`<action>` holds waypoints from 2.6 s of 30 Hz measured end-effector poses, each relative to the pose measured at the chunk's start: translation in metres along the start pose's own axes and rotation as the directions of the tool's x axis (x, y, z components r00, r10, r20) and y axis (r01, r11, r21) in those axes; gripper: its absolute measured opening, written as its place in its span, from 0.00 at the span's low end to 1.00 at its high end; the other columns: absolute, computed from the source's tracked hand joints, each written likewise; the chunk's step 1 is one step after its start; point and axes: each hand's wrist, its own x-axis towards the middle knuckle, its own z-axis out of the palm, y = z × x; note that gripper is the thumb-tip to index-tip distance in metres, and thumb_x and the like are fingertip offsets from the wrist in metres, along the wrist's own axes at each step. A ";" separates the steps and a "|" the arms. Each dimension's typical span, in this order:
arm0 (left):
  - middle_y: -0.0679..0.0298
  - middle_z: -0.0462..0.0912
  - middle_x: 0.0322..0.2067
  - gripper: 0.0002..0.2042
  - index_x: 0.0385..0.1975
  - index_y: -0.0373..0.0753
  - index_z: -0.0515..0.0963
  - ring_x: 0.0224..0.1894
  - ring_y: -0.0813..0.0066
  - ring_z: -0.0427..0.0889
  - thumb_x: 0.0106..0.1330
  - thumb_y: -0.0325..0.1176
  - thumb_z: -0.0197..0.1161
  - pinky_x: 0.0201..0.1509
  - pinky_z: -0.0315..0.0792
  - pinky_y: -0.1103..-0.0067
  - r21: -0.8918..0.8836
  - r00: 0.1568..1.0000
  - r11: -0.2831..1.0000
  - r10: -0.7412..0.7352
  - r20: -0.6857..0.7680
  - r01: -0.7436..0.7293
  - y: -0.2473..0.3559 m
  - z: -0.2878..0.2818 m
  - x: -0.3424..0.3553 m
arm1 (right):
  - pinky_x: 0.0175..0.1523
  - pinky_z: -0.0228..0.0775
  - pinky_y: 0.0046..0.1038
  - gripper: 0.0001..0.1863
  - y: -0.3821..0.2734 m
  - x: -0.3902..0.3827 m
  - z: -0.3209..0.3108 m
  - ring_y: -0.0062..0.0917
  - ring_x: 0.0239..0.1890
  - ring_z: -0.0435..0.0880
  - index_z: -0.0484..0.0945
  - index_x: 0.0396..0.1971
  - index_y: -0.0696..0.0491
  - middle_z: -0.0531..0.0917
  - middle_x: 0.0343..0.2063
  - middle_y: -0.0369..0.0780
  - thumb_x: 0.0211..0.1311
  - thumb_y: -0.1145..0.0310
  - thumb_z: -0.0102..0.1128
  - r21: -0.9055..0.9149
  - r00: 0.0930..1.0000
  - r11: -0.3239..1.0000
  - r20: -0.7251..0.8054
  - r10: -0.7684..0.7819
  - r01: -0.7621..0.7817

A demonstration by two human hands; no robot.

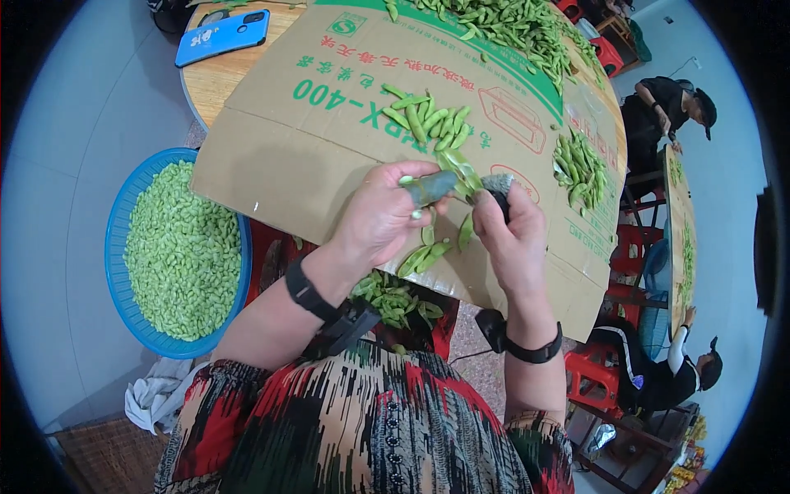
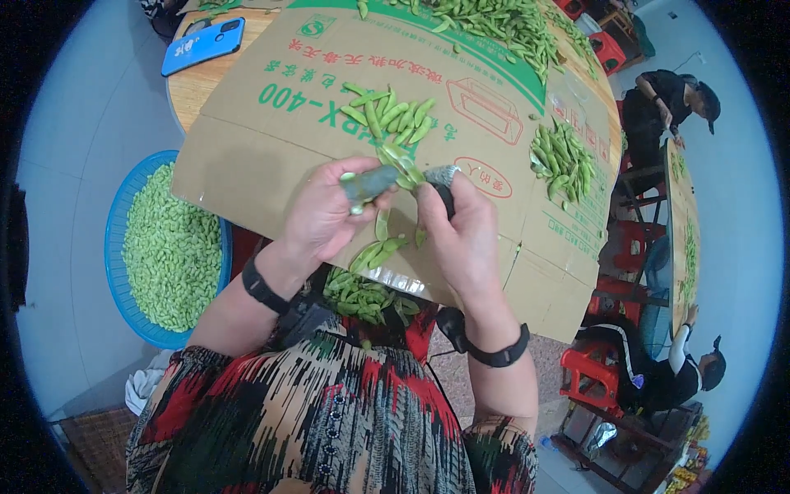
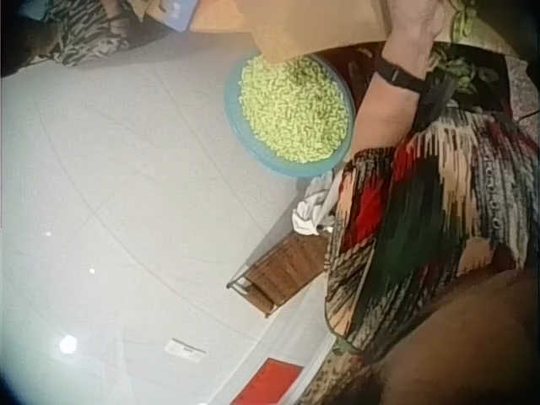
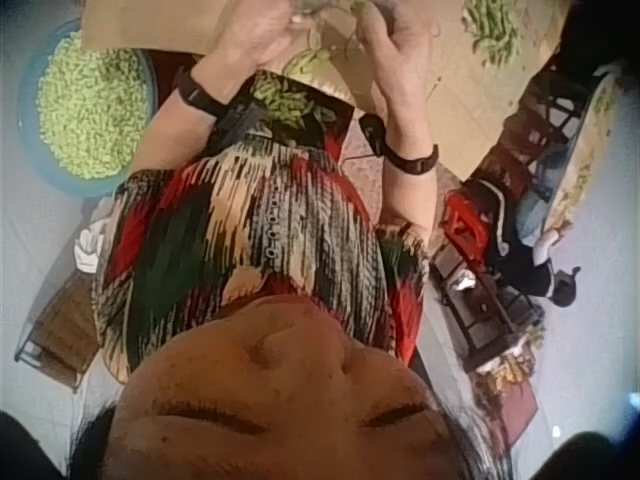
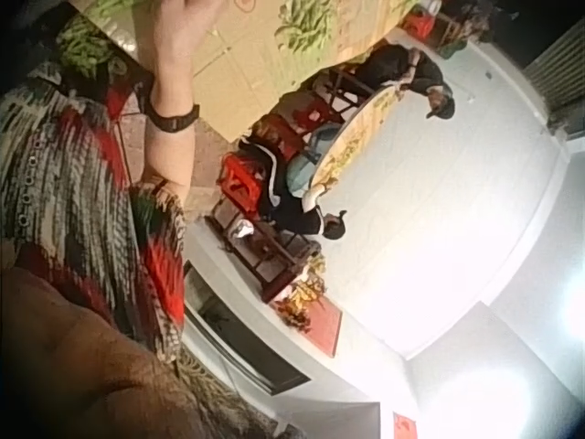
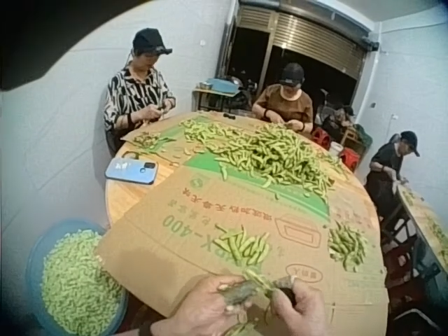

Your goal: Peeling green beans by hand into a collection basket.

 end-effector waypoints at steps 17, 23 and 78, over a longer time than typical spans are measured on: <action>0.54 0.71 0.53 0.17 0.46 0.36 0.75 0.58 0.57 0.66 0.56 0.20 0.52 0.60 0.61 0.69 0.623 0.578 -0.270 0.730 -0.365 0.734 0.128 -0.176 -0.221 | 0.34 0.68 0.39 0.12 0.006 0.105 -0.033 0.45 0.28 0.77 0.70 0.33 0.58 0.77 0.21 0.51 0.54 0.67 0.57 -0.743 0.848 0.423 0.510 -0.146 0.519; 0.59 0.75 0.46 0.19 0.46 0.36 0.74 0.49 0.67 0.73 0.53 0.16 0.49 0.53 0.66 0.76 0.924 0.475 -0.126 0.877 -0.066 0.362 0.127 -0.113 -0.172 | 0.32 0.68 0.38 0.12 0.013 0.101 -0.034 0.46 0.26 0.76 0.70 0.28 0.60 0.76 0.20 0.51 0.53 0.67 0.58 -0.767 0.889 0.451 0.415 -0.192 0.456; 0.70 0.72 0.29 0.10 0.38 0.38 0.72 0.26 0.86 0.67 0.57 0.18 0.51 0.28 0.61 0.92 0.015 0.976 0.987 0.159 -0.149 -0.159 0.005 -0.001 0.007 | 0.32 0.70 0.32 0.11 0.004 0.112 -0.030 0.33 0.25 0.80 0.75 0.37 0.55 0.79 0.20 0.46 0.57 0.65 0.54 -0.650 0.948 0.691 0.253 -0.195 0.316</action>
